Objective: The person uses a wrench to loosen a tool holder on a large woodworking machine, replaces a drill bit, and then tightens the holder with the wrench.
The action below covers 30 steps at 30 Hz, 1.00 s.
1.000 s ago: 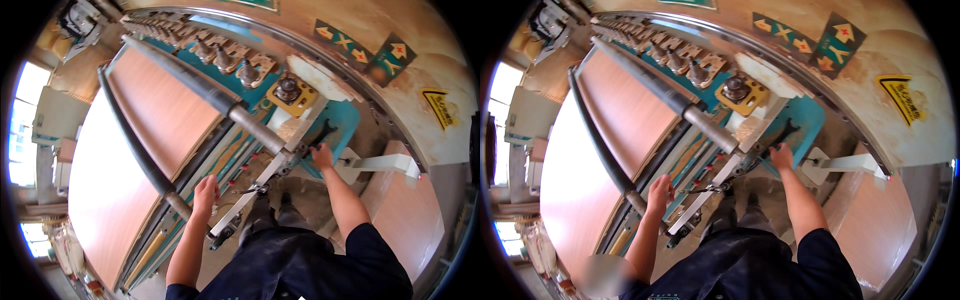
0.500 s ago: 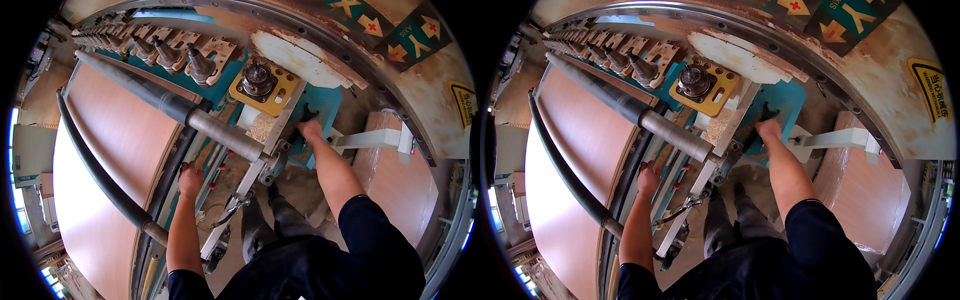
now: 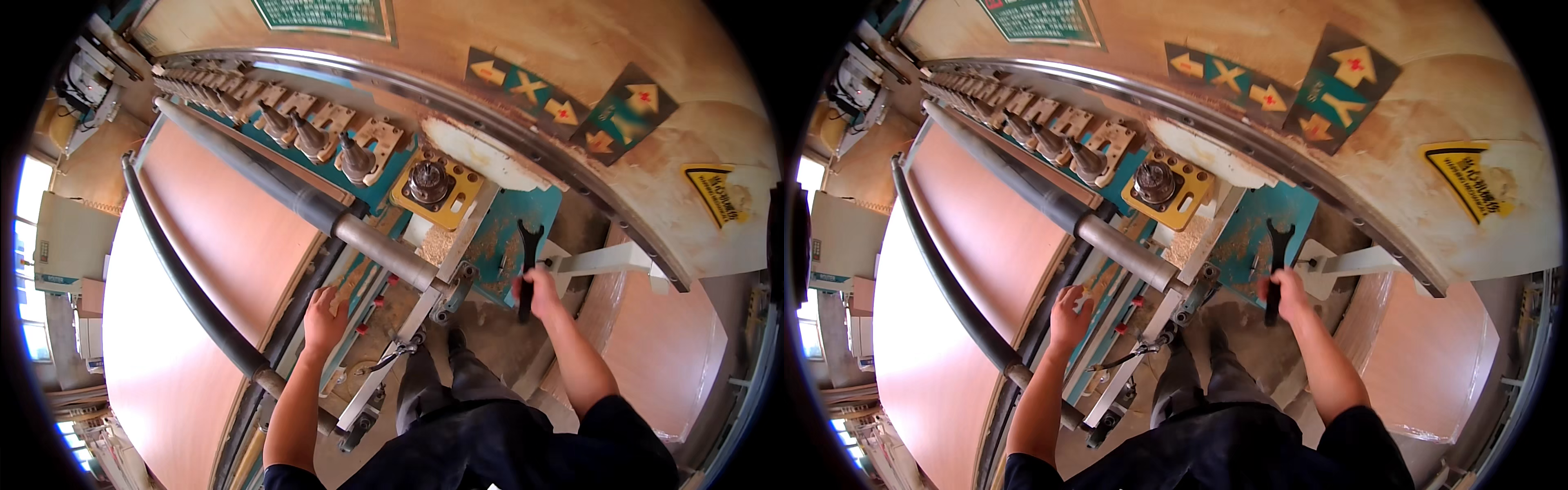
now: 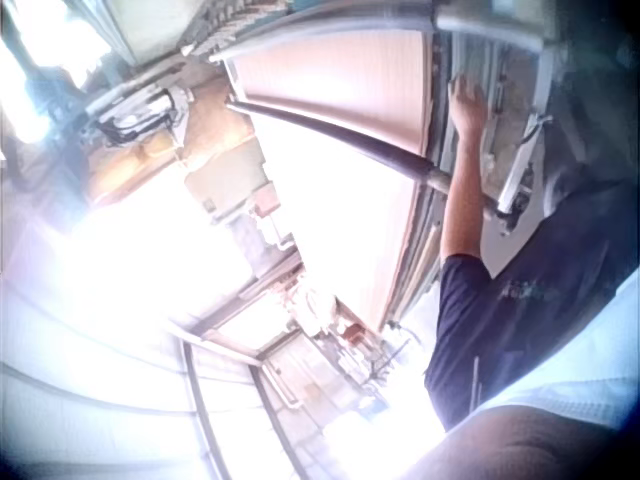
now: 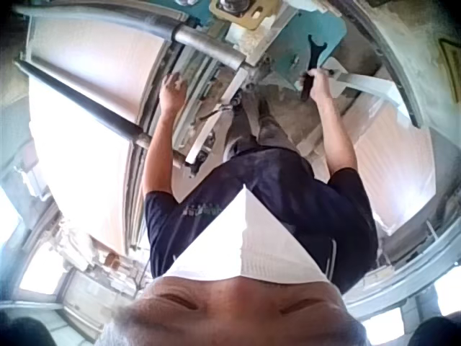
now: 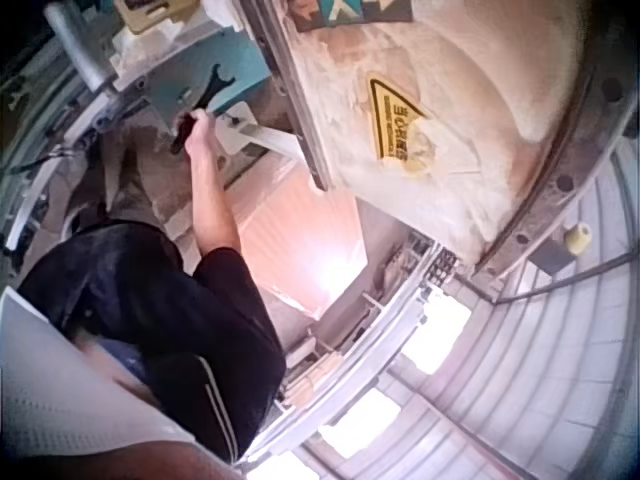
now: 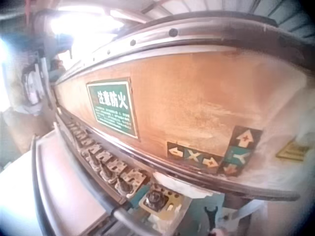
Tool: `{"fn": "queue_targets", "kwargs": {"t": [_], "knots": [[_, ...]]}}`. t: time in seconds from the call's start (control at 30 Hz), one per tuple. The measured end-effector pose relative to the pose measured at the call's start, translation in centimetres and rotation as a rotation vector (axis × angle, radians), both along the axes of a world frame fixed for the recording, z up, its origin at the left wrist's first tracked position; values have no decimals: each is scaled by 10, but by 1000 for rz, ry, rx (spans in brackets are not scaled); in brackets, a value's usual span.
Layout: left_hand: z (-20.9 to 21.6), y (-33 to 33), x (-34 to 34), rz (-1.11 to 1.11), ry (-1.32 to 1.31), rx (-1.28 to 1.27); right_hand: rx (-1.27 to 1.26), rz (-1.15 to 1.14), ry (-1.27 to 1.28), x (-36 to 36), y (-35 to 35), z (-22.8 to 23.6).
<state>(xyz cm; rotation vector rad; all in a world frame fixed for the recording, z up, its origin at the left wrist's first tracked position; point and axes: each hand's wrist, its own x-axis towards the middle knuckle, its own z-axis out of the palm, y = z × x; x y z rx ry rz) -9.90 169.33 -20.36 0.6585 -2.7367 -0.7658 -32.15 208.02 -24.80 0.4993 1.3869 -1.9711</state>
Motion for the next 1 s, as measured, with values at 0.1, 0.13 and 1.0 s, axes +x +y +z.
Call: {"fn": "queue_targets", "kwargs": {"t": [0.1, 0.13, 1.0], "knots": [[70, 26, -2, 63, 255, 191, 9, 194, 164, 54, 43, 59], [87, 38, -3, 91, 281, 221, 13, 241, 178, 65, 48, 85], [136, 181, -198, 223, 442, 1506, 787, 487, 1486, -44, -44, 199]]}}
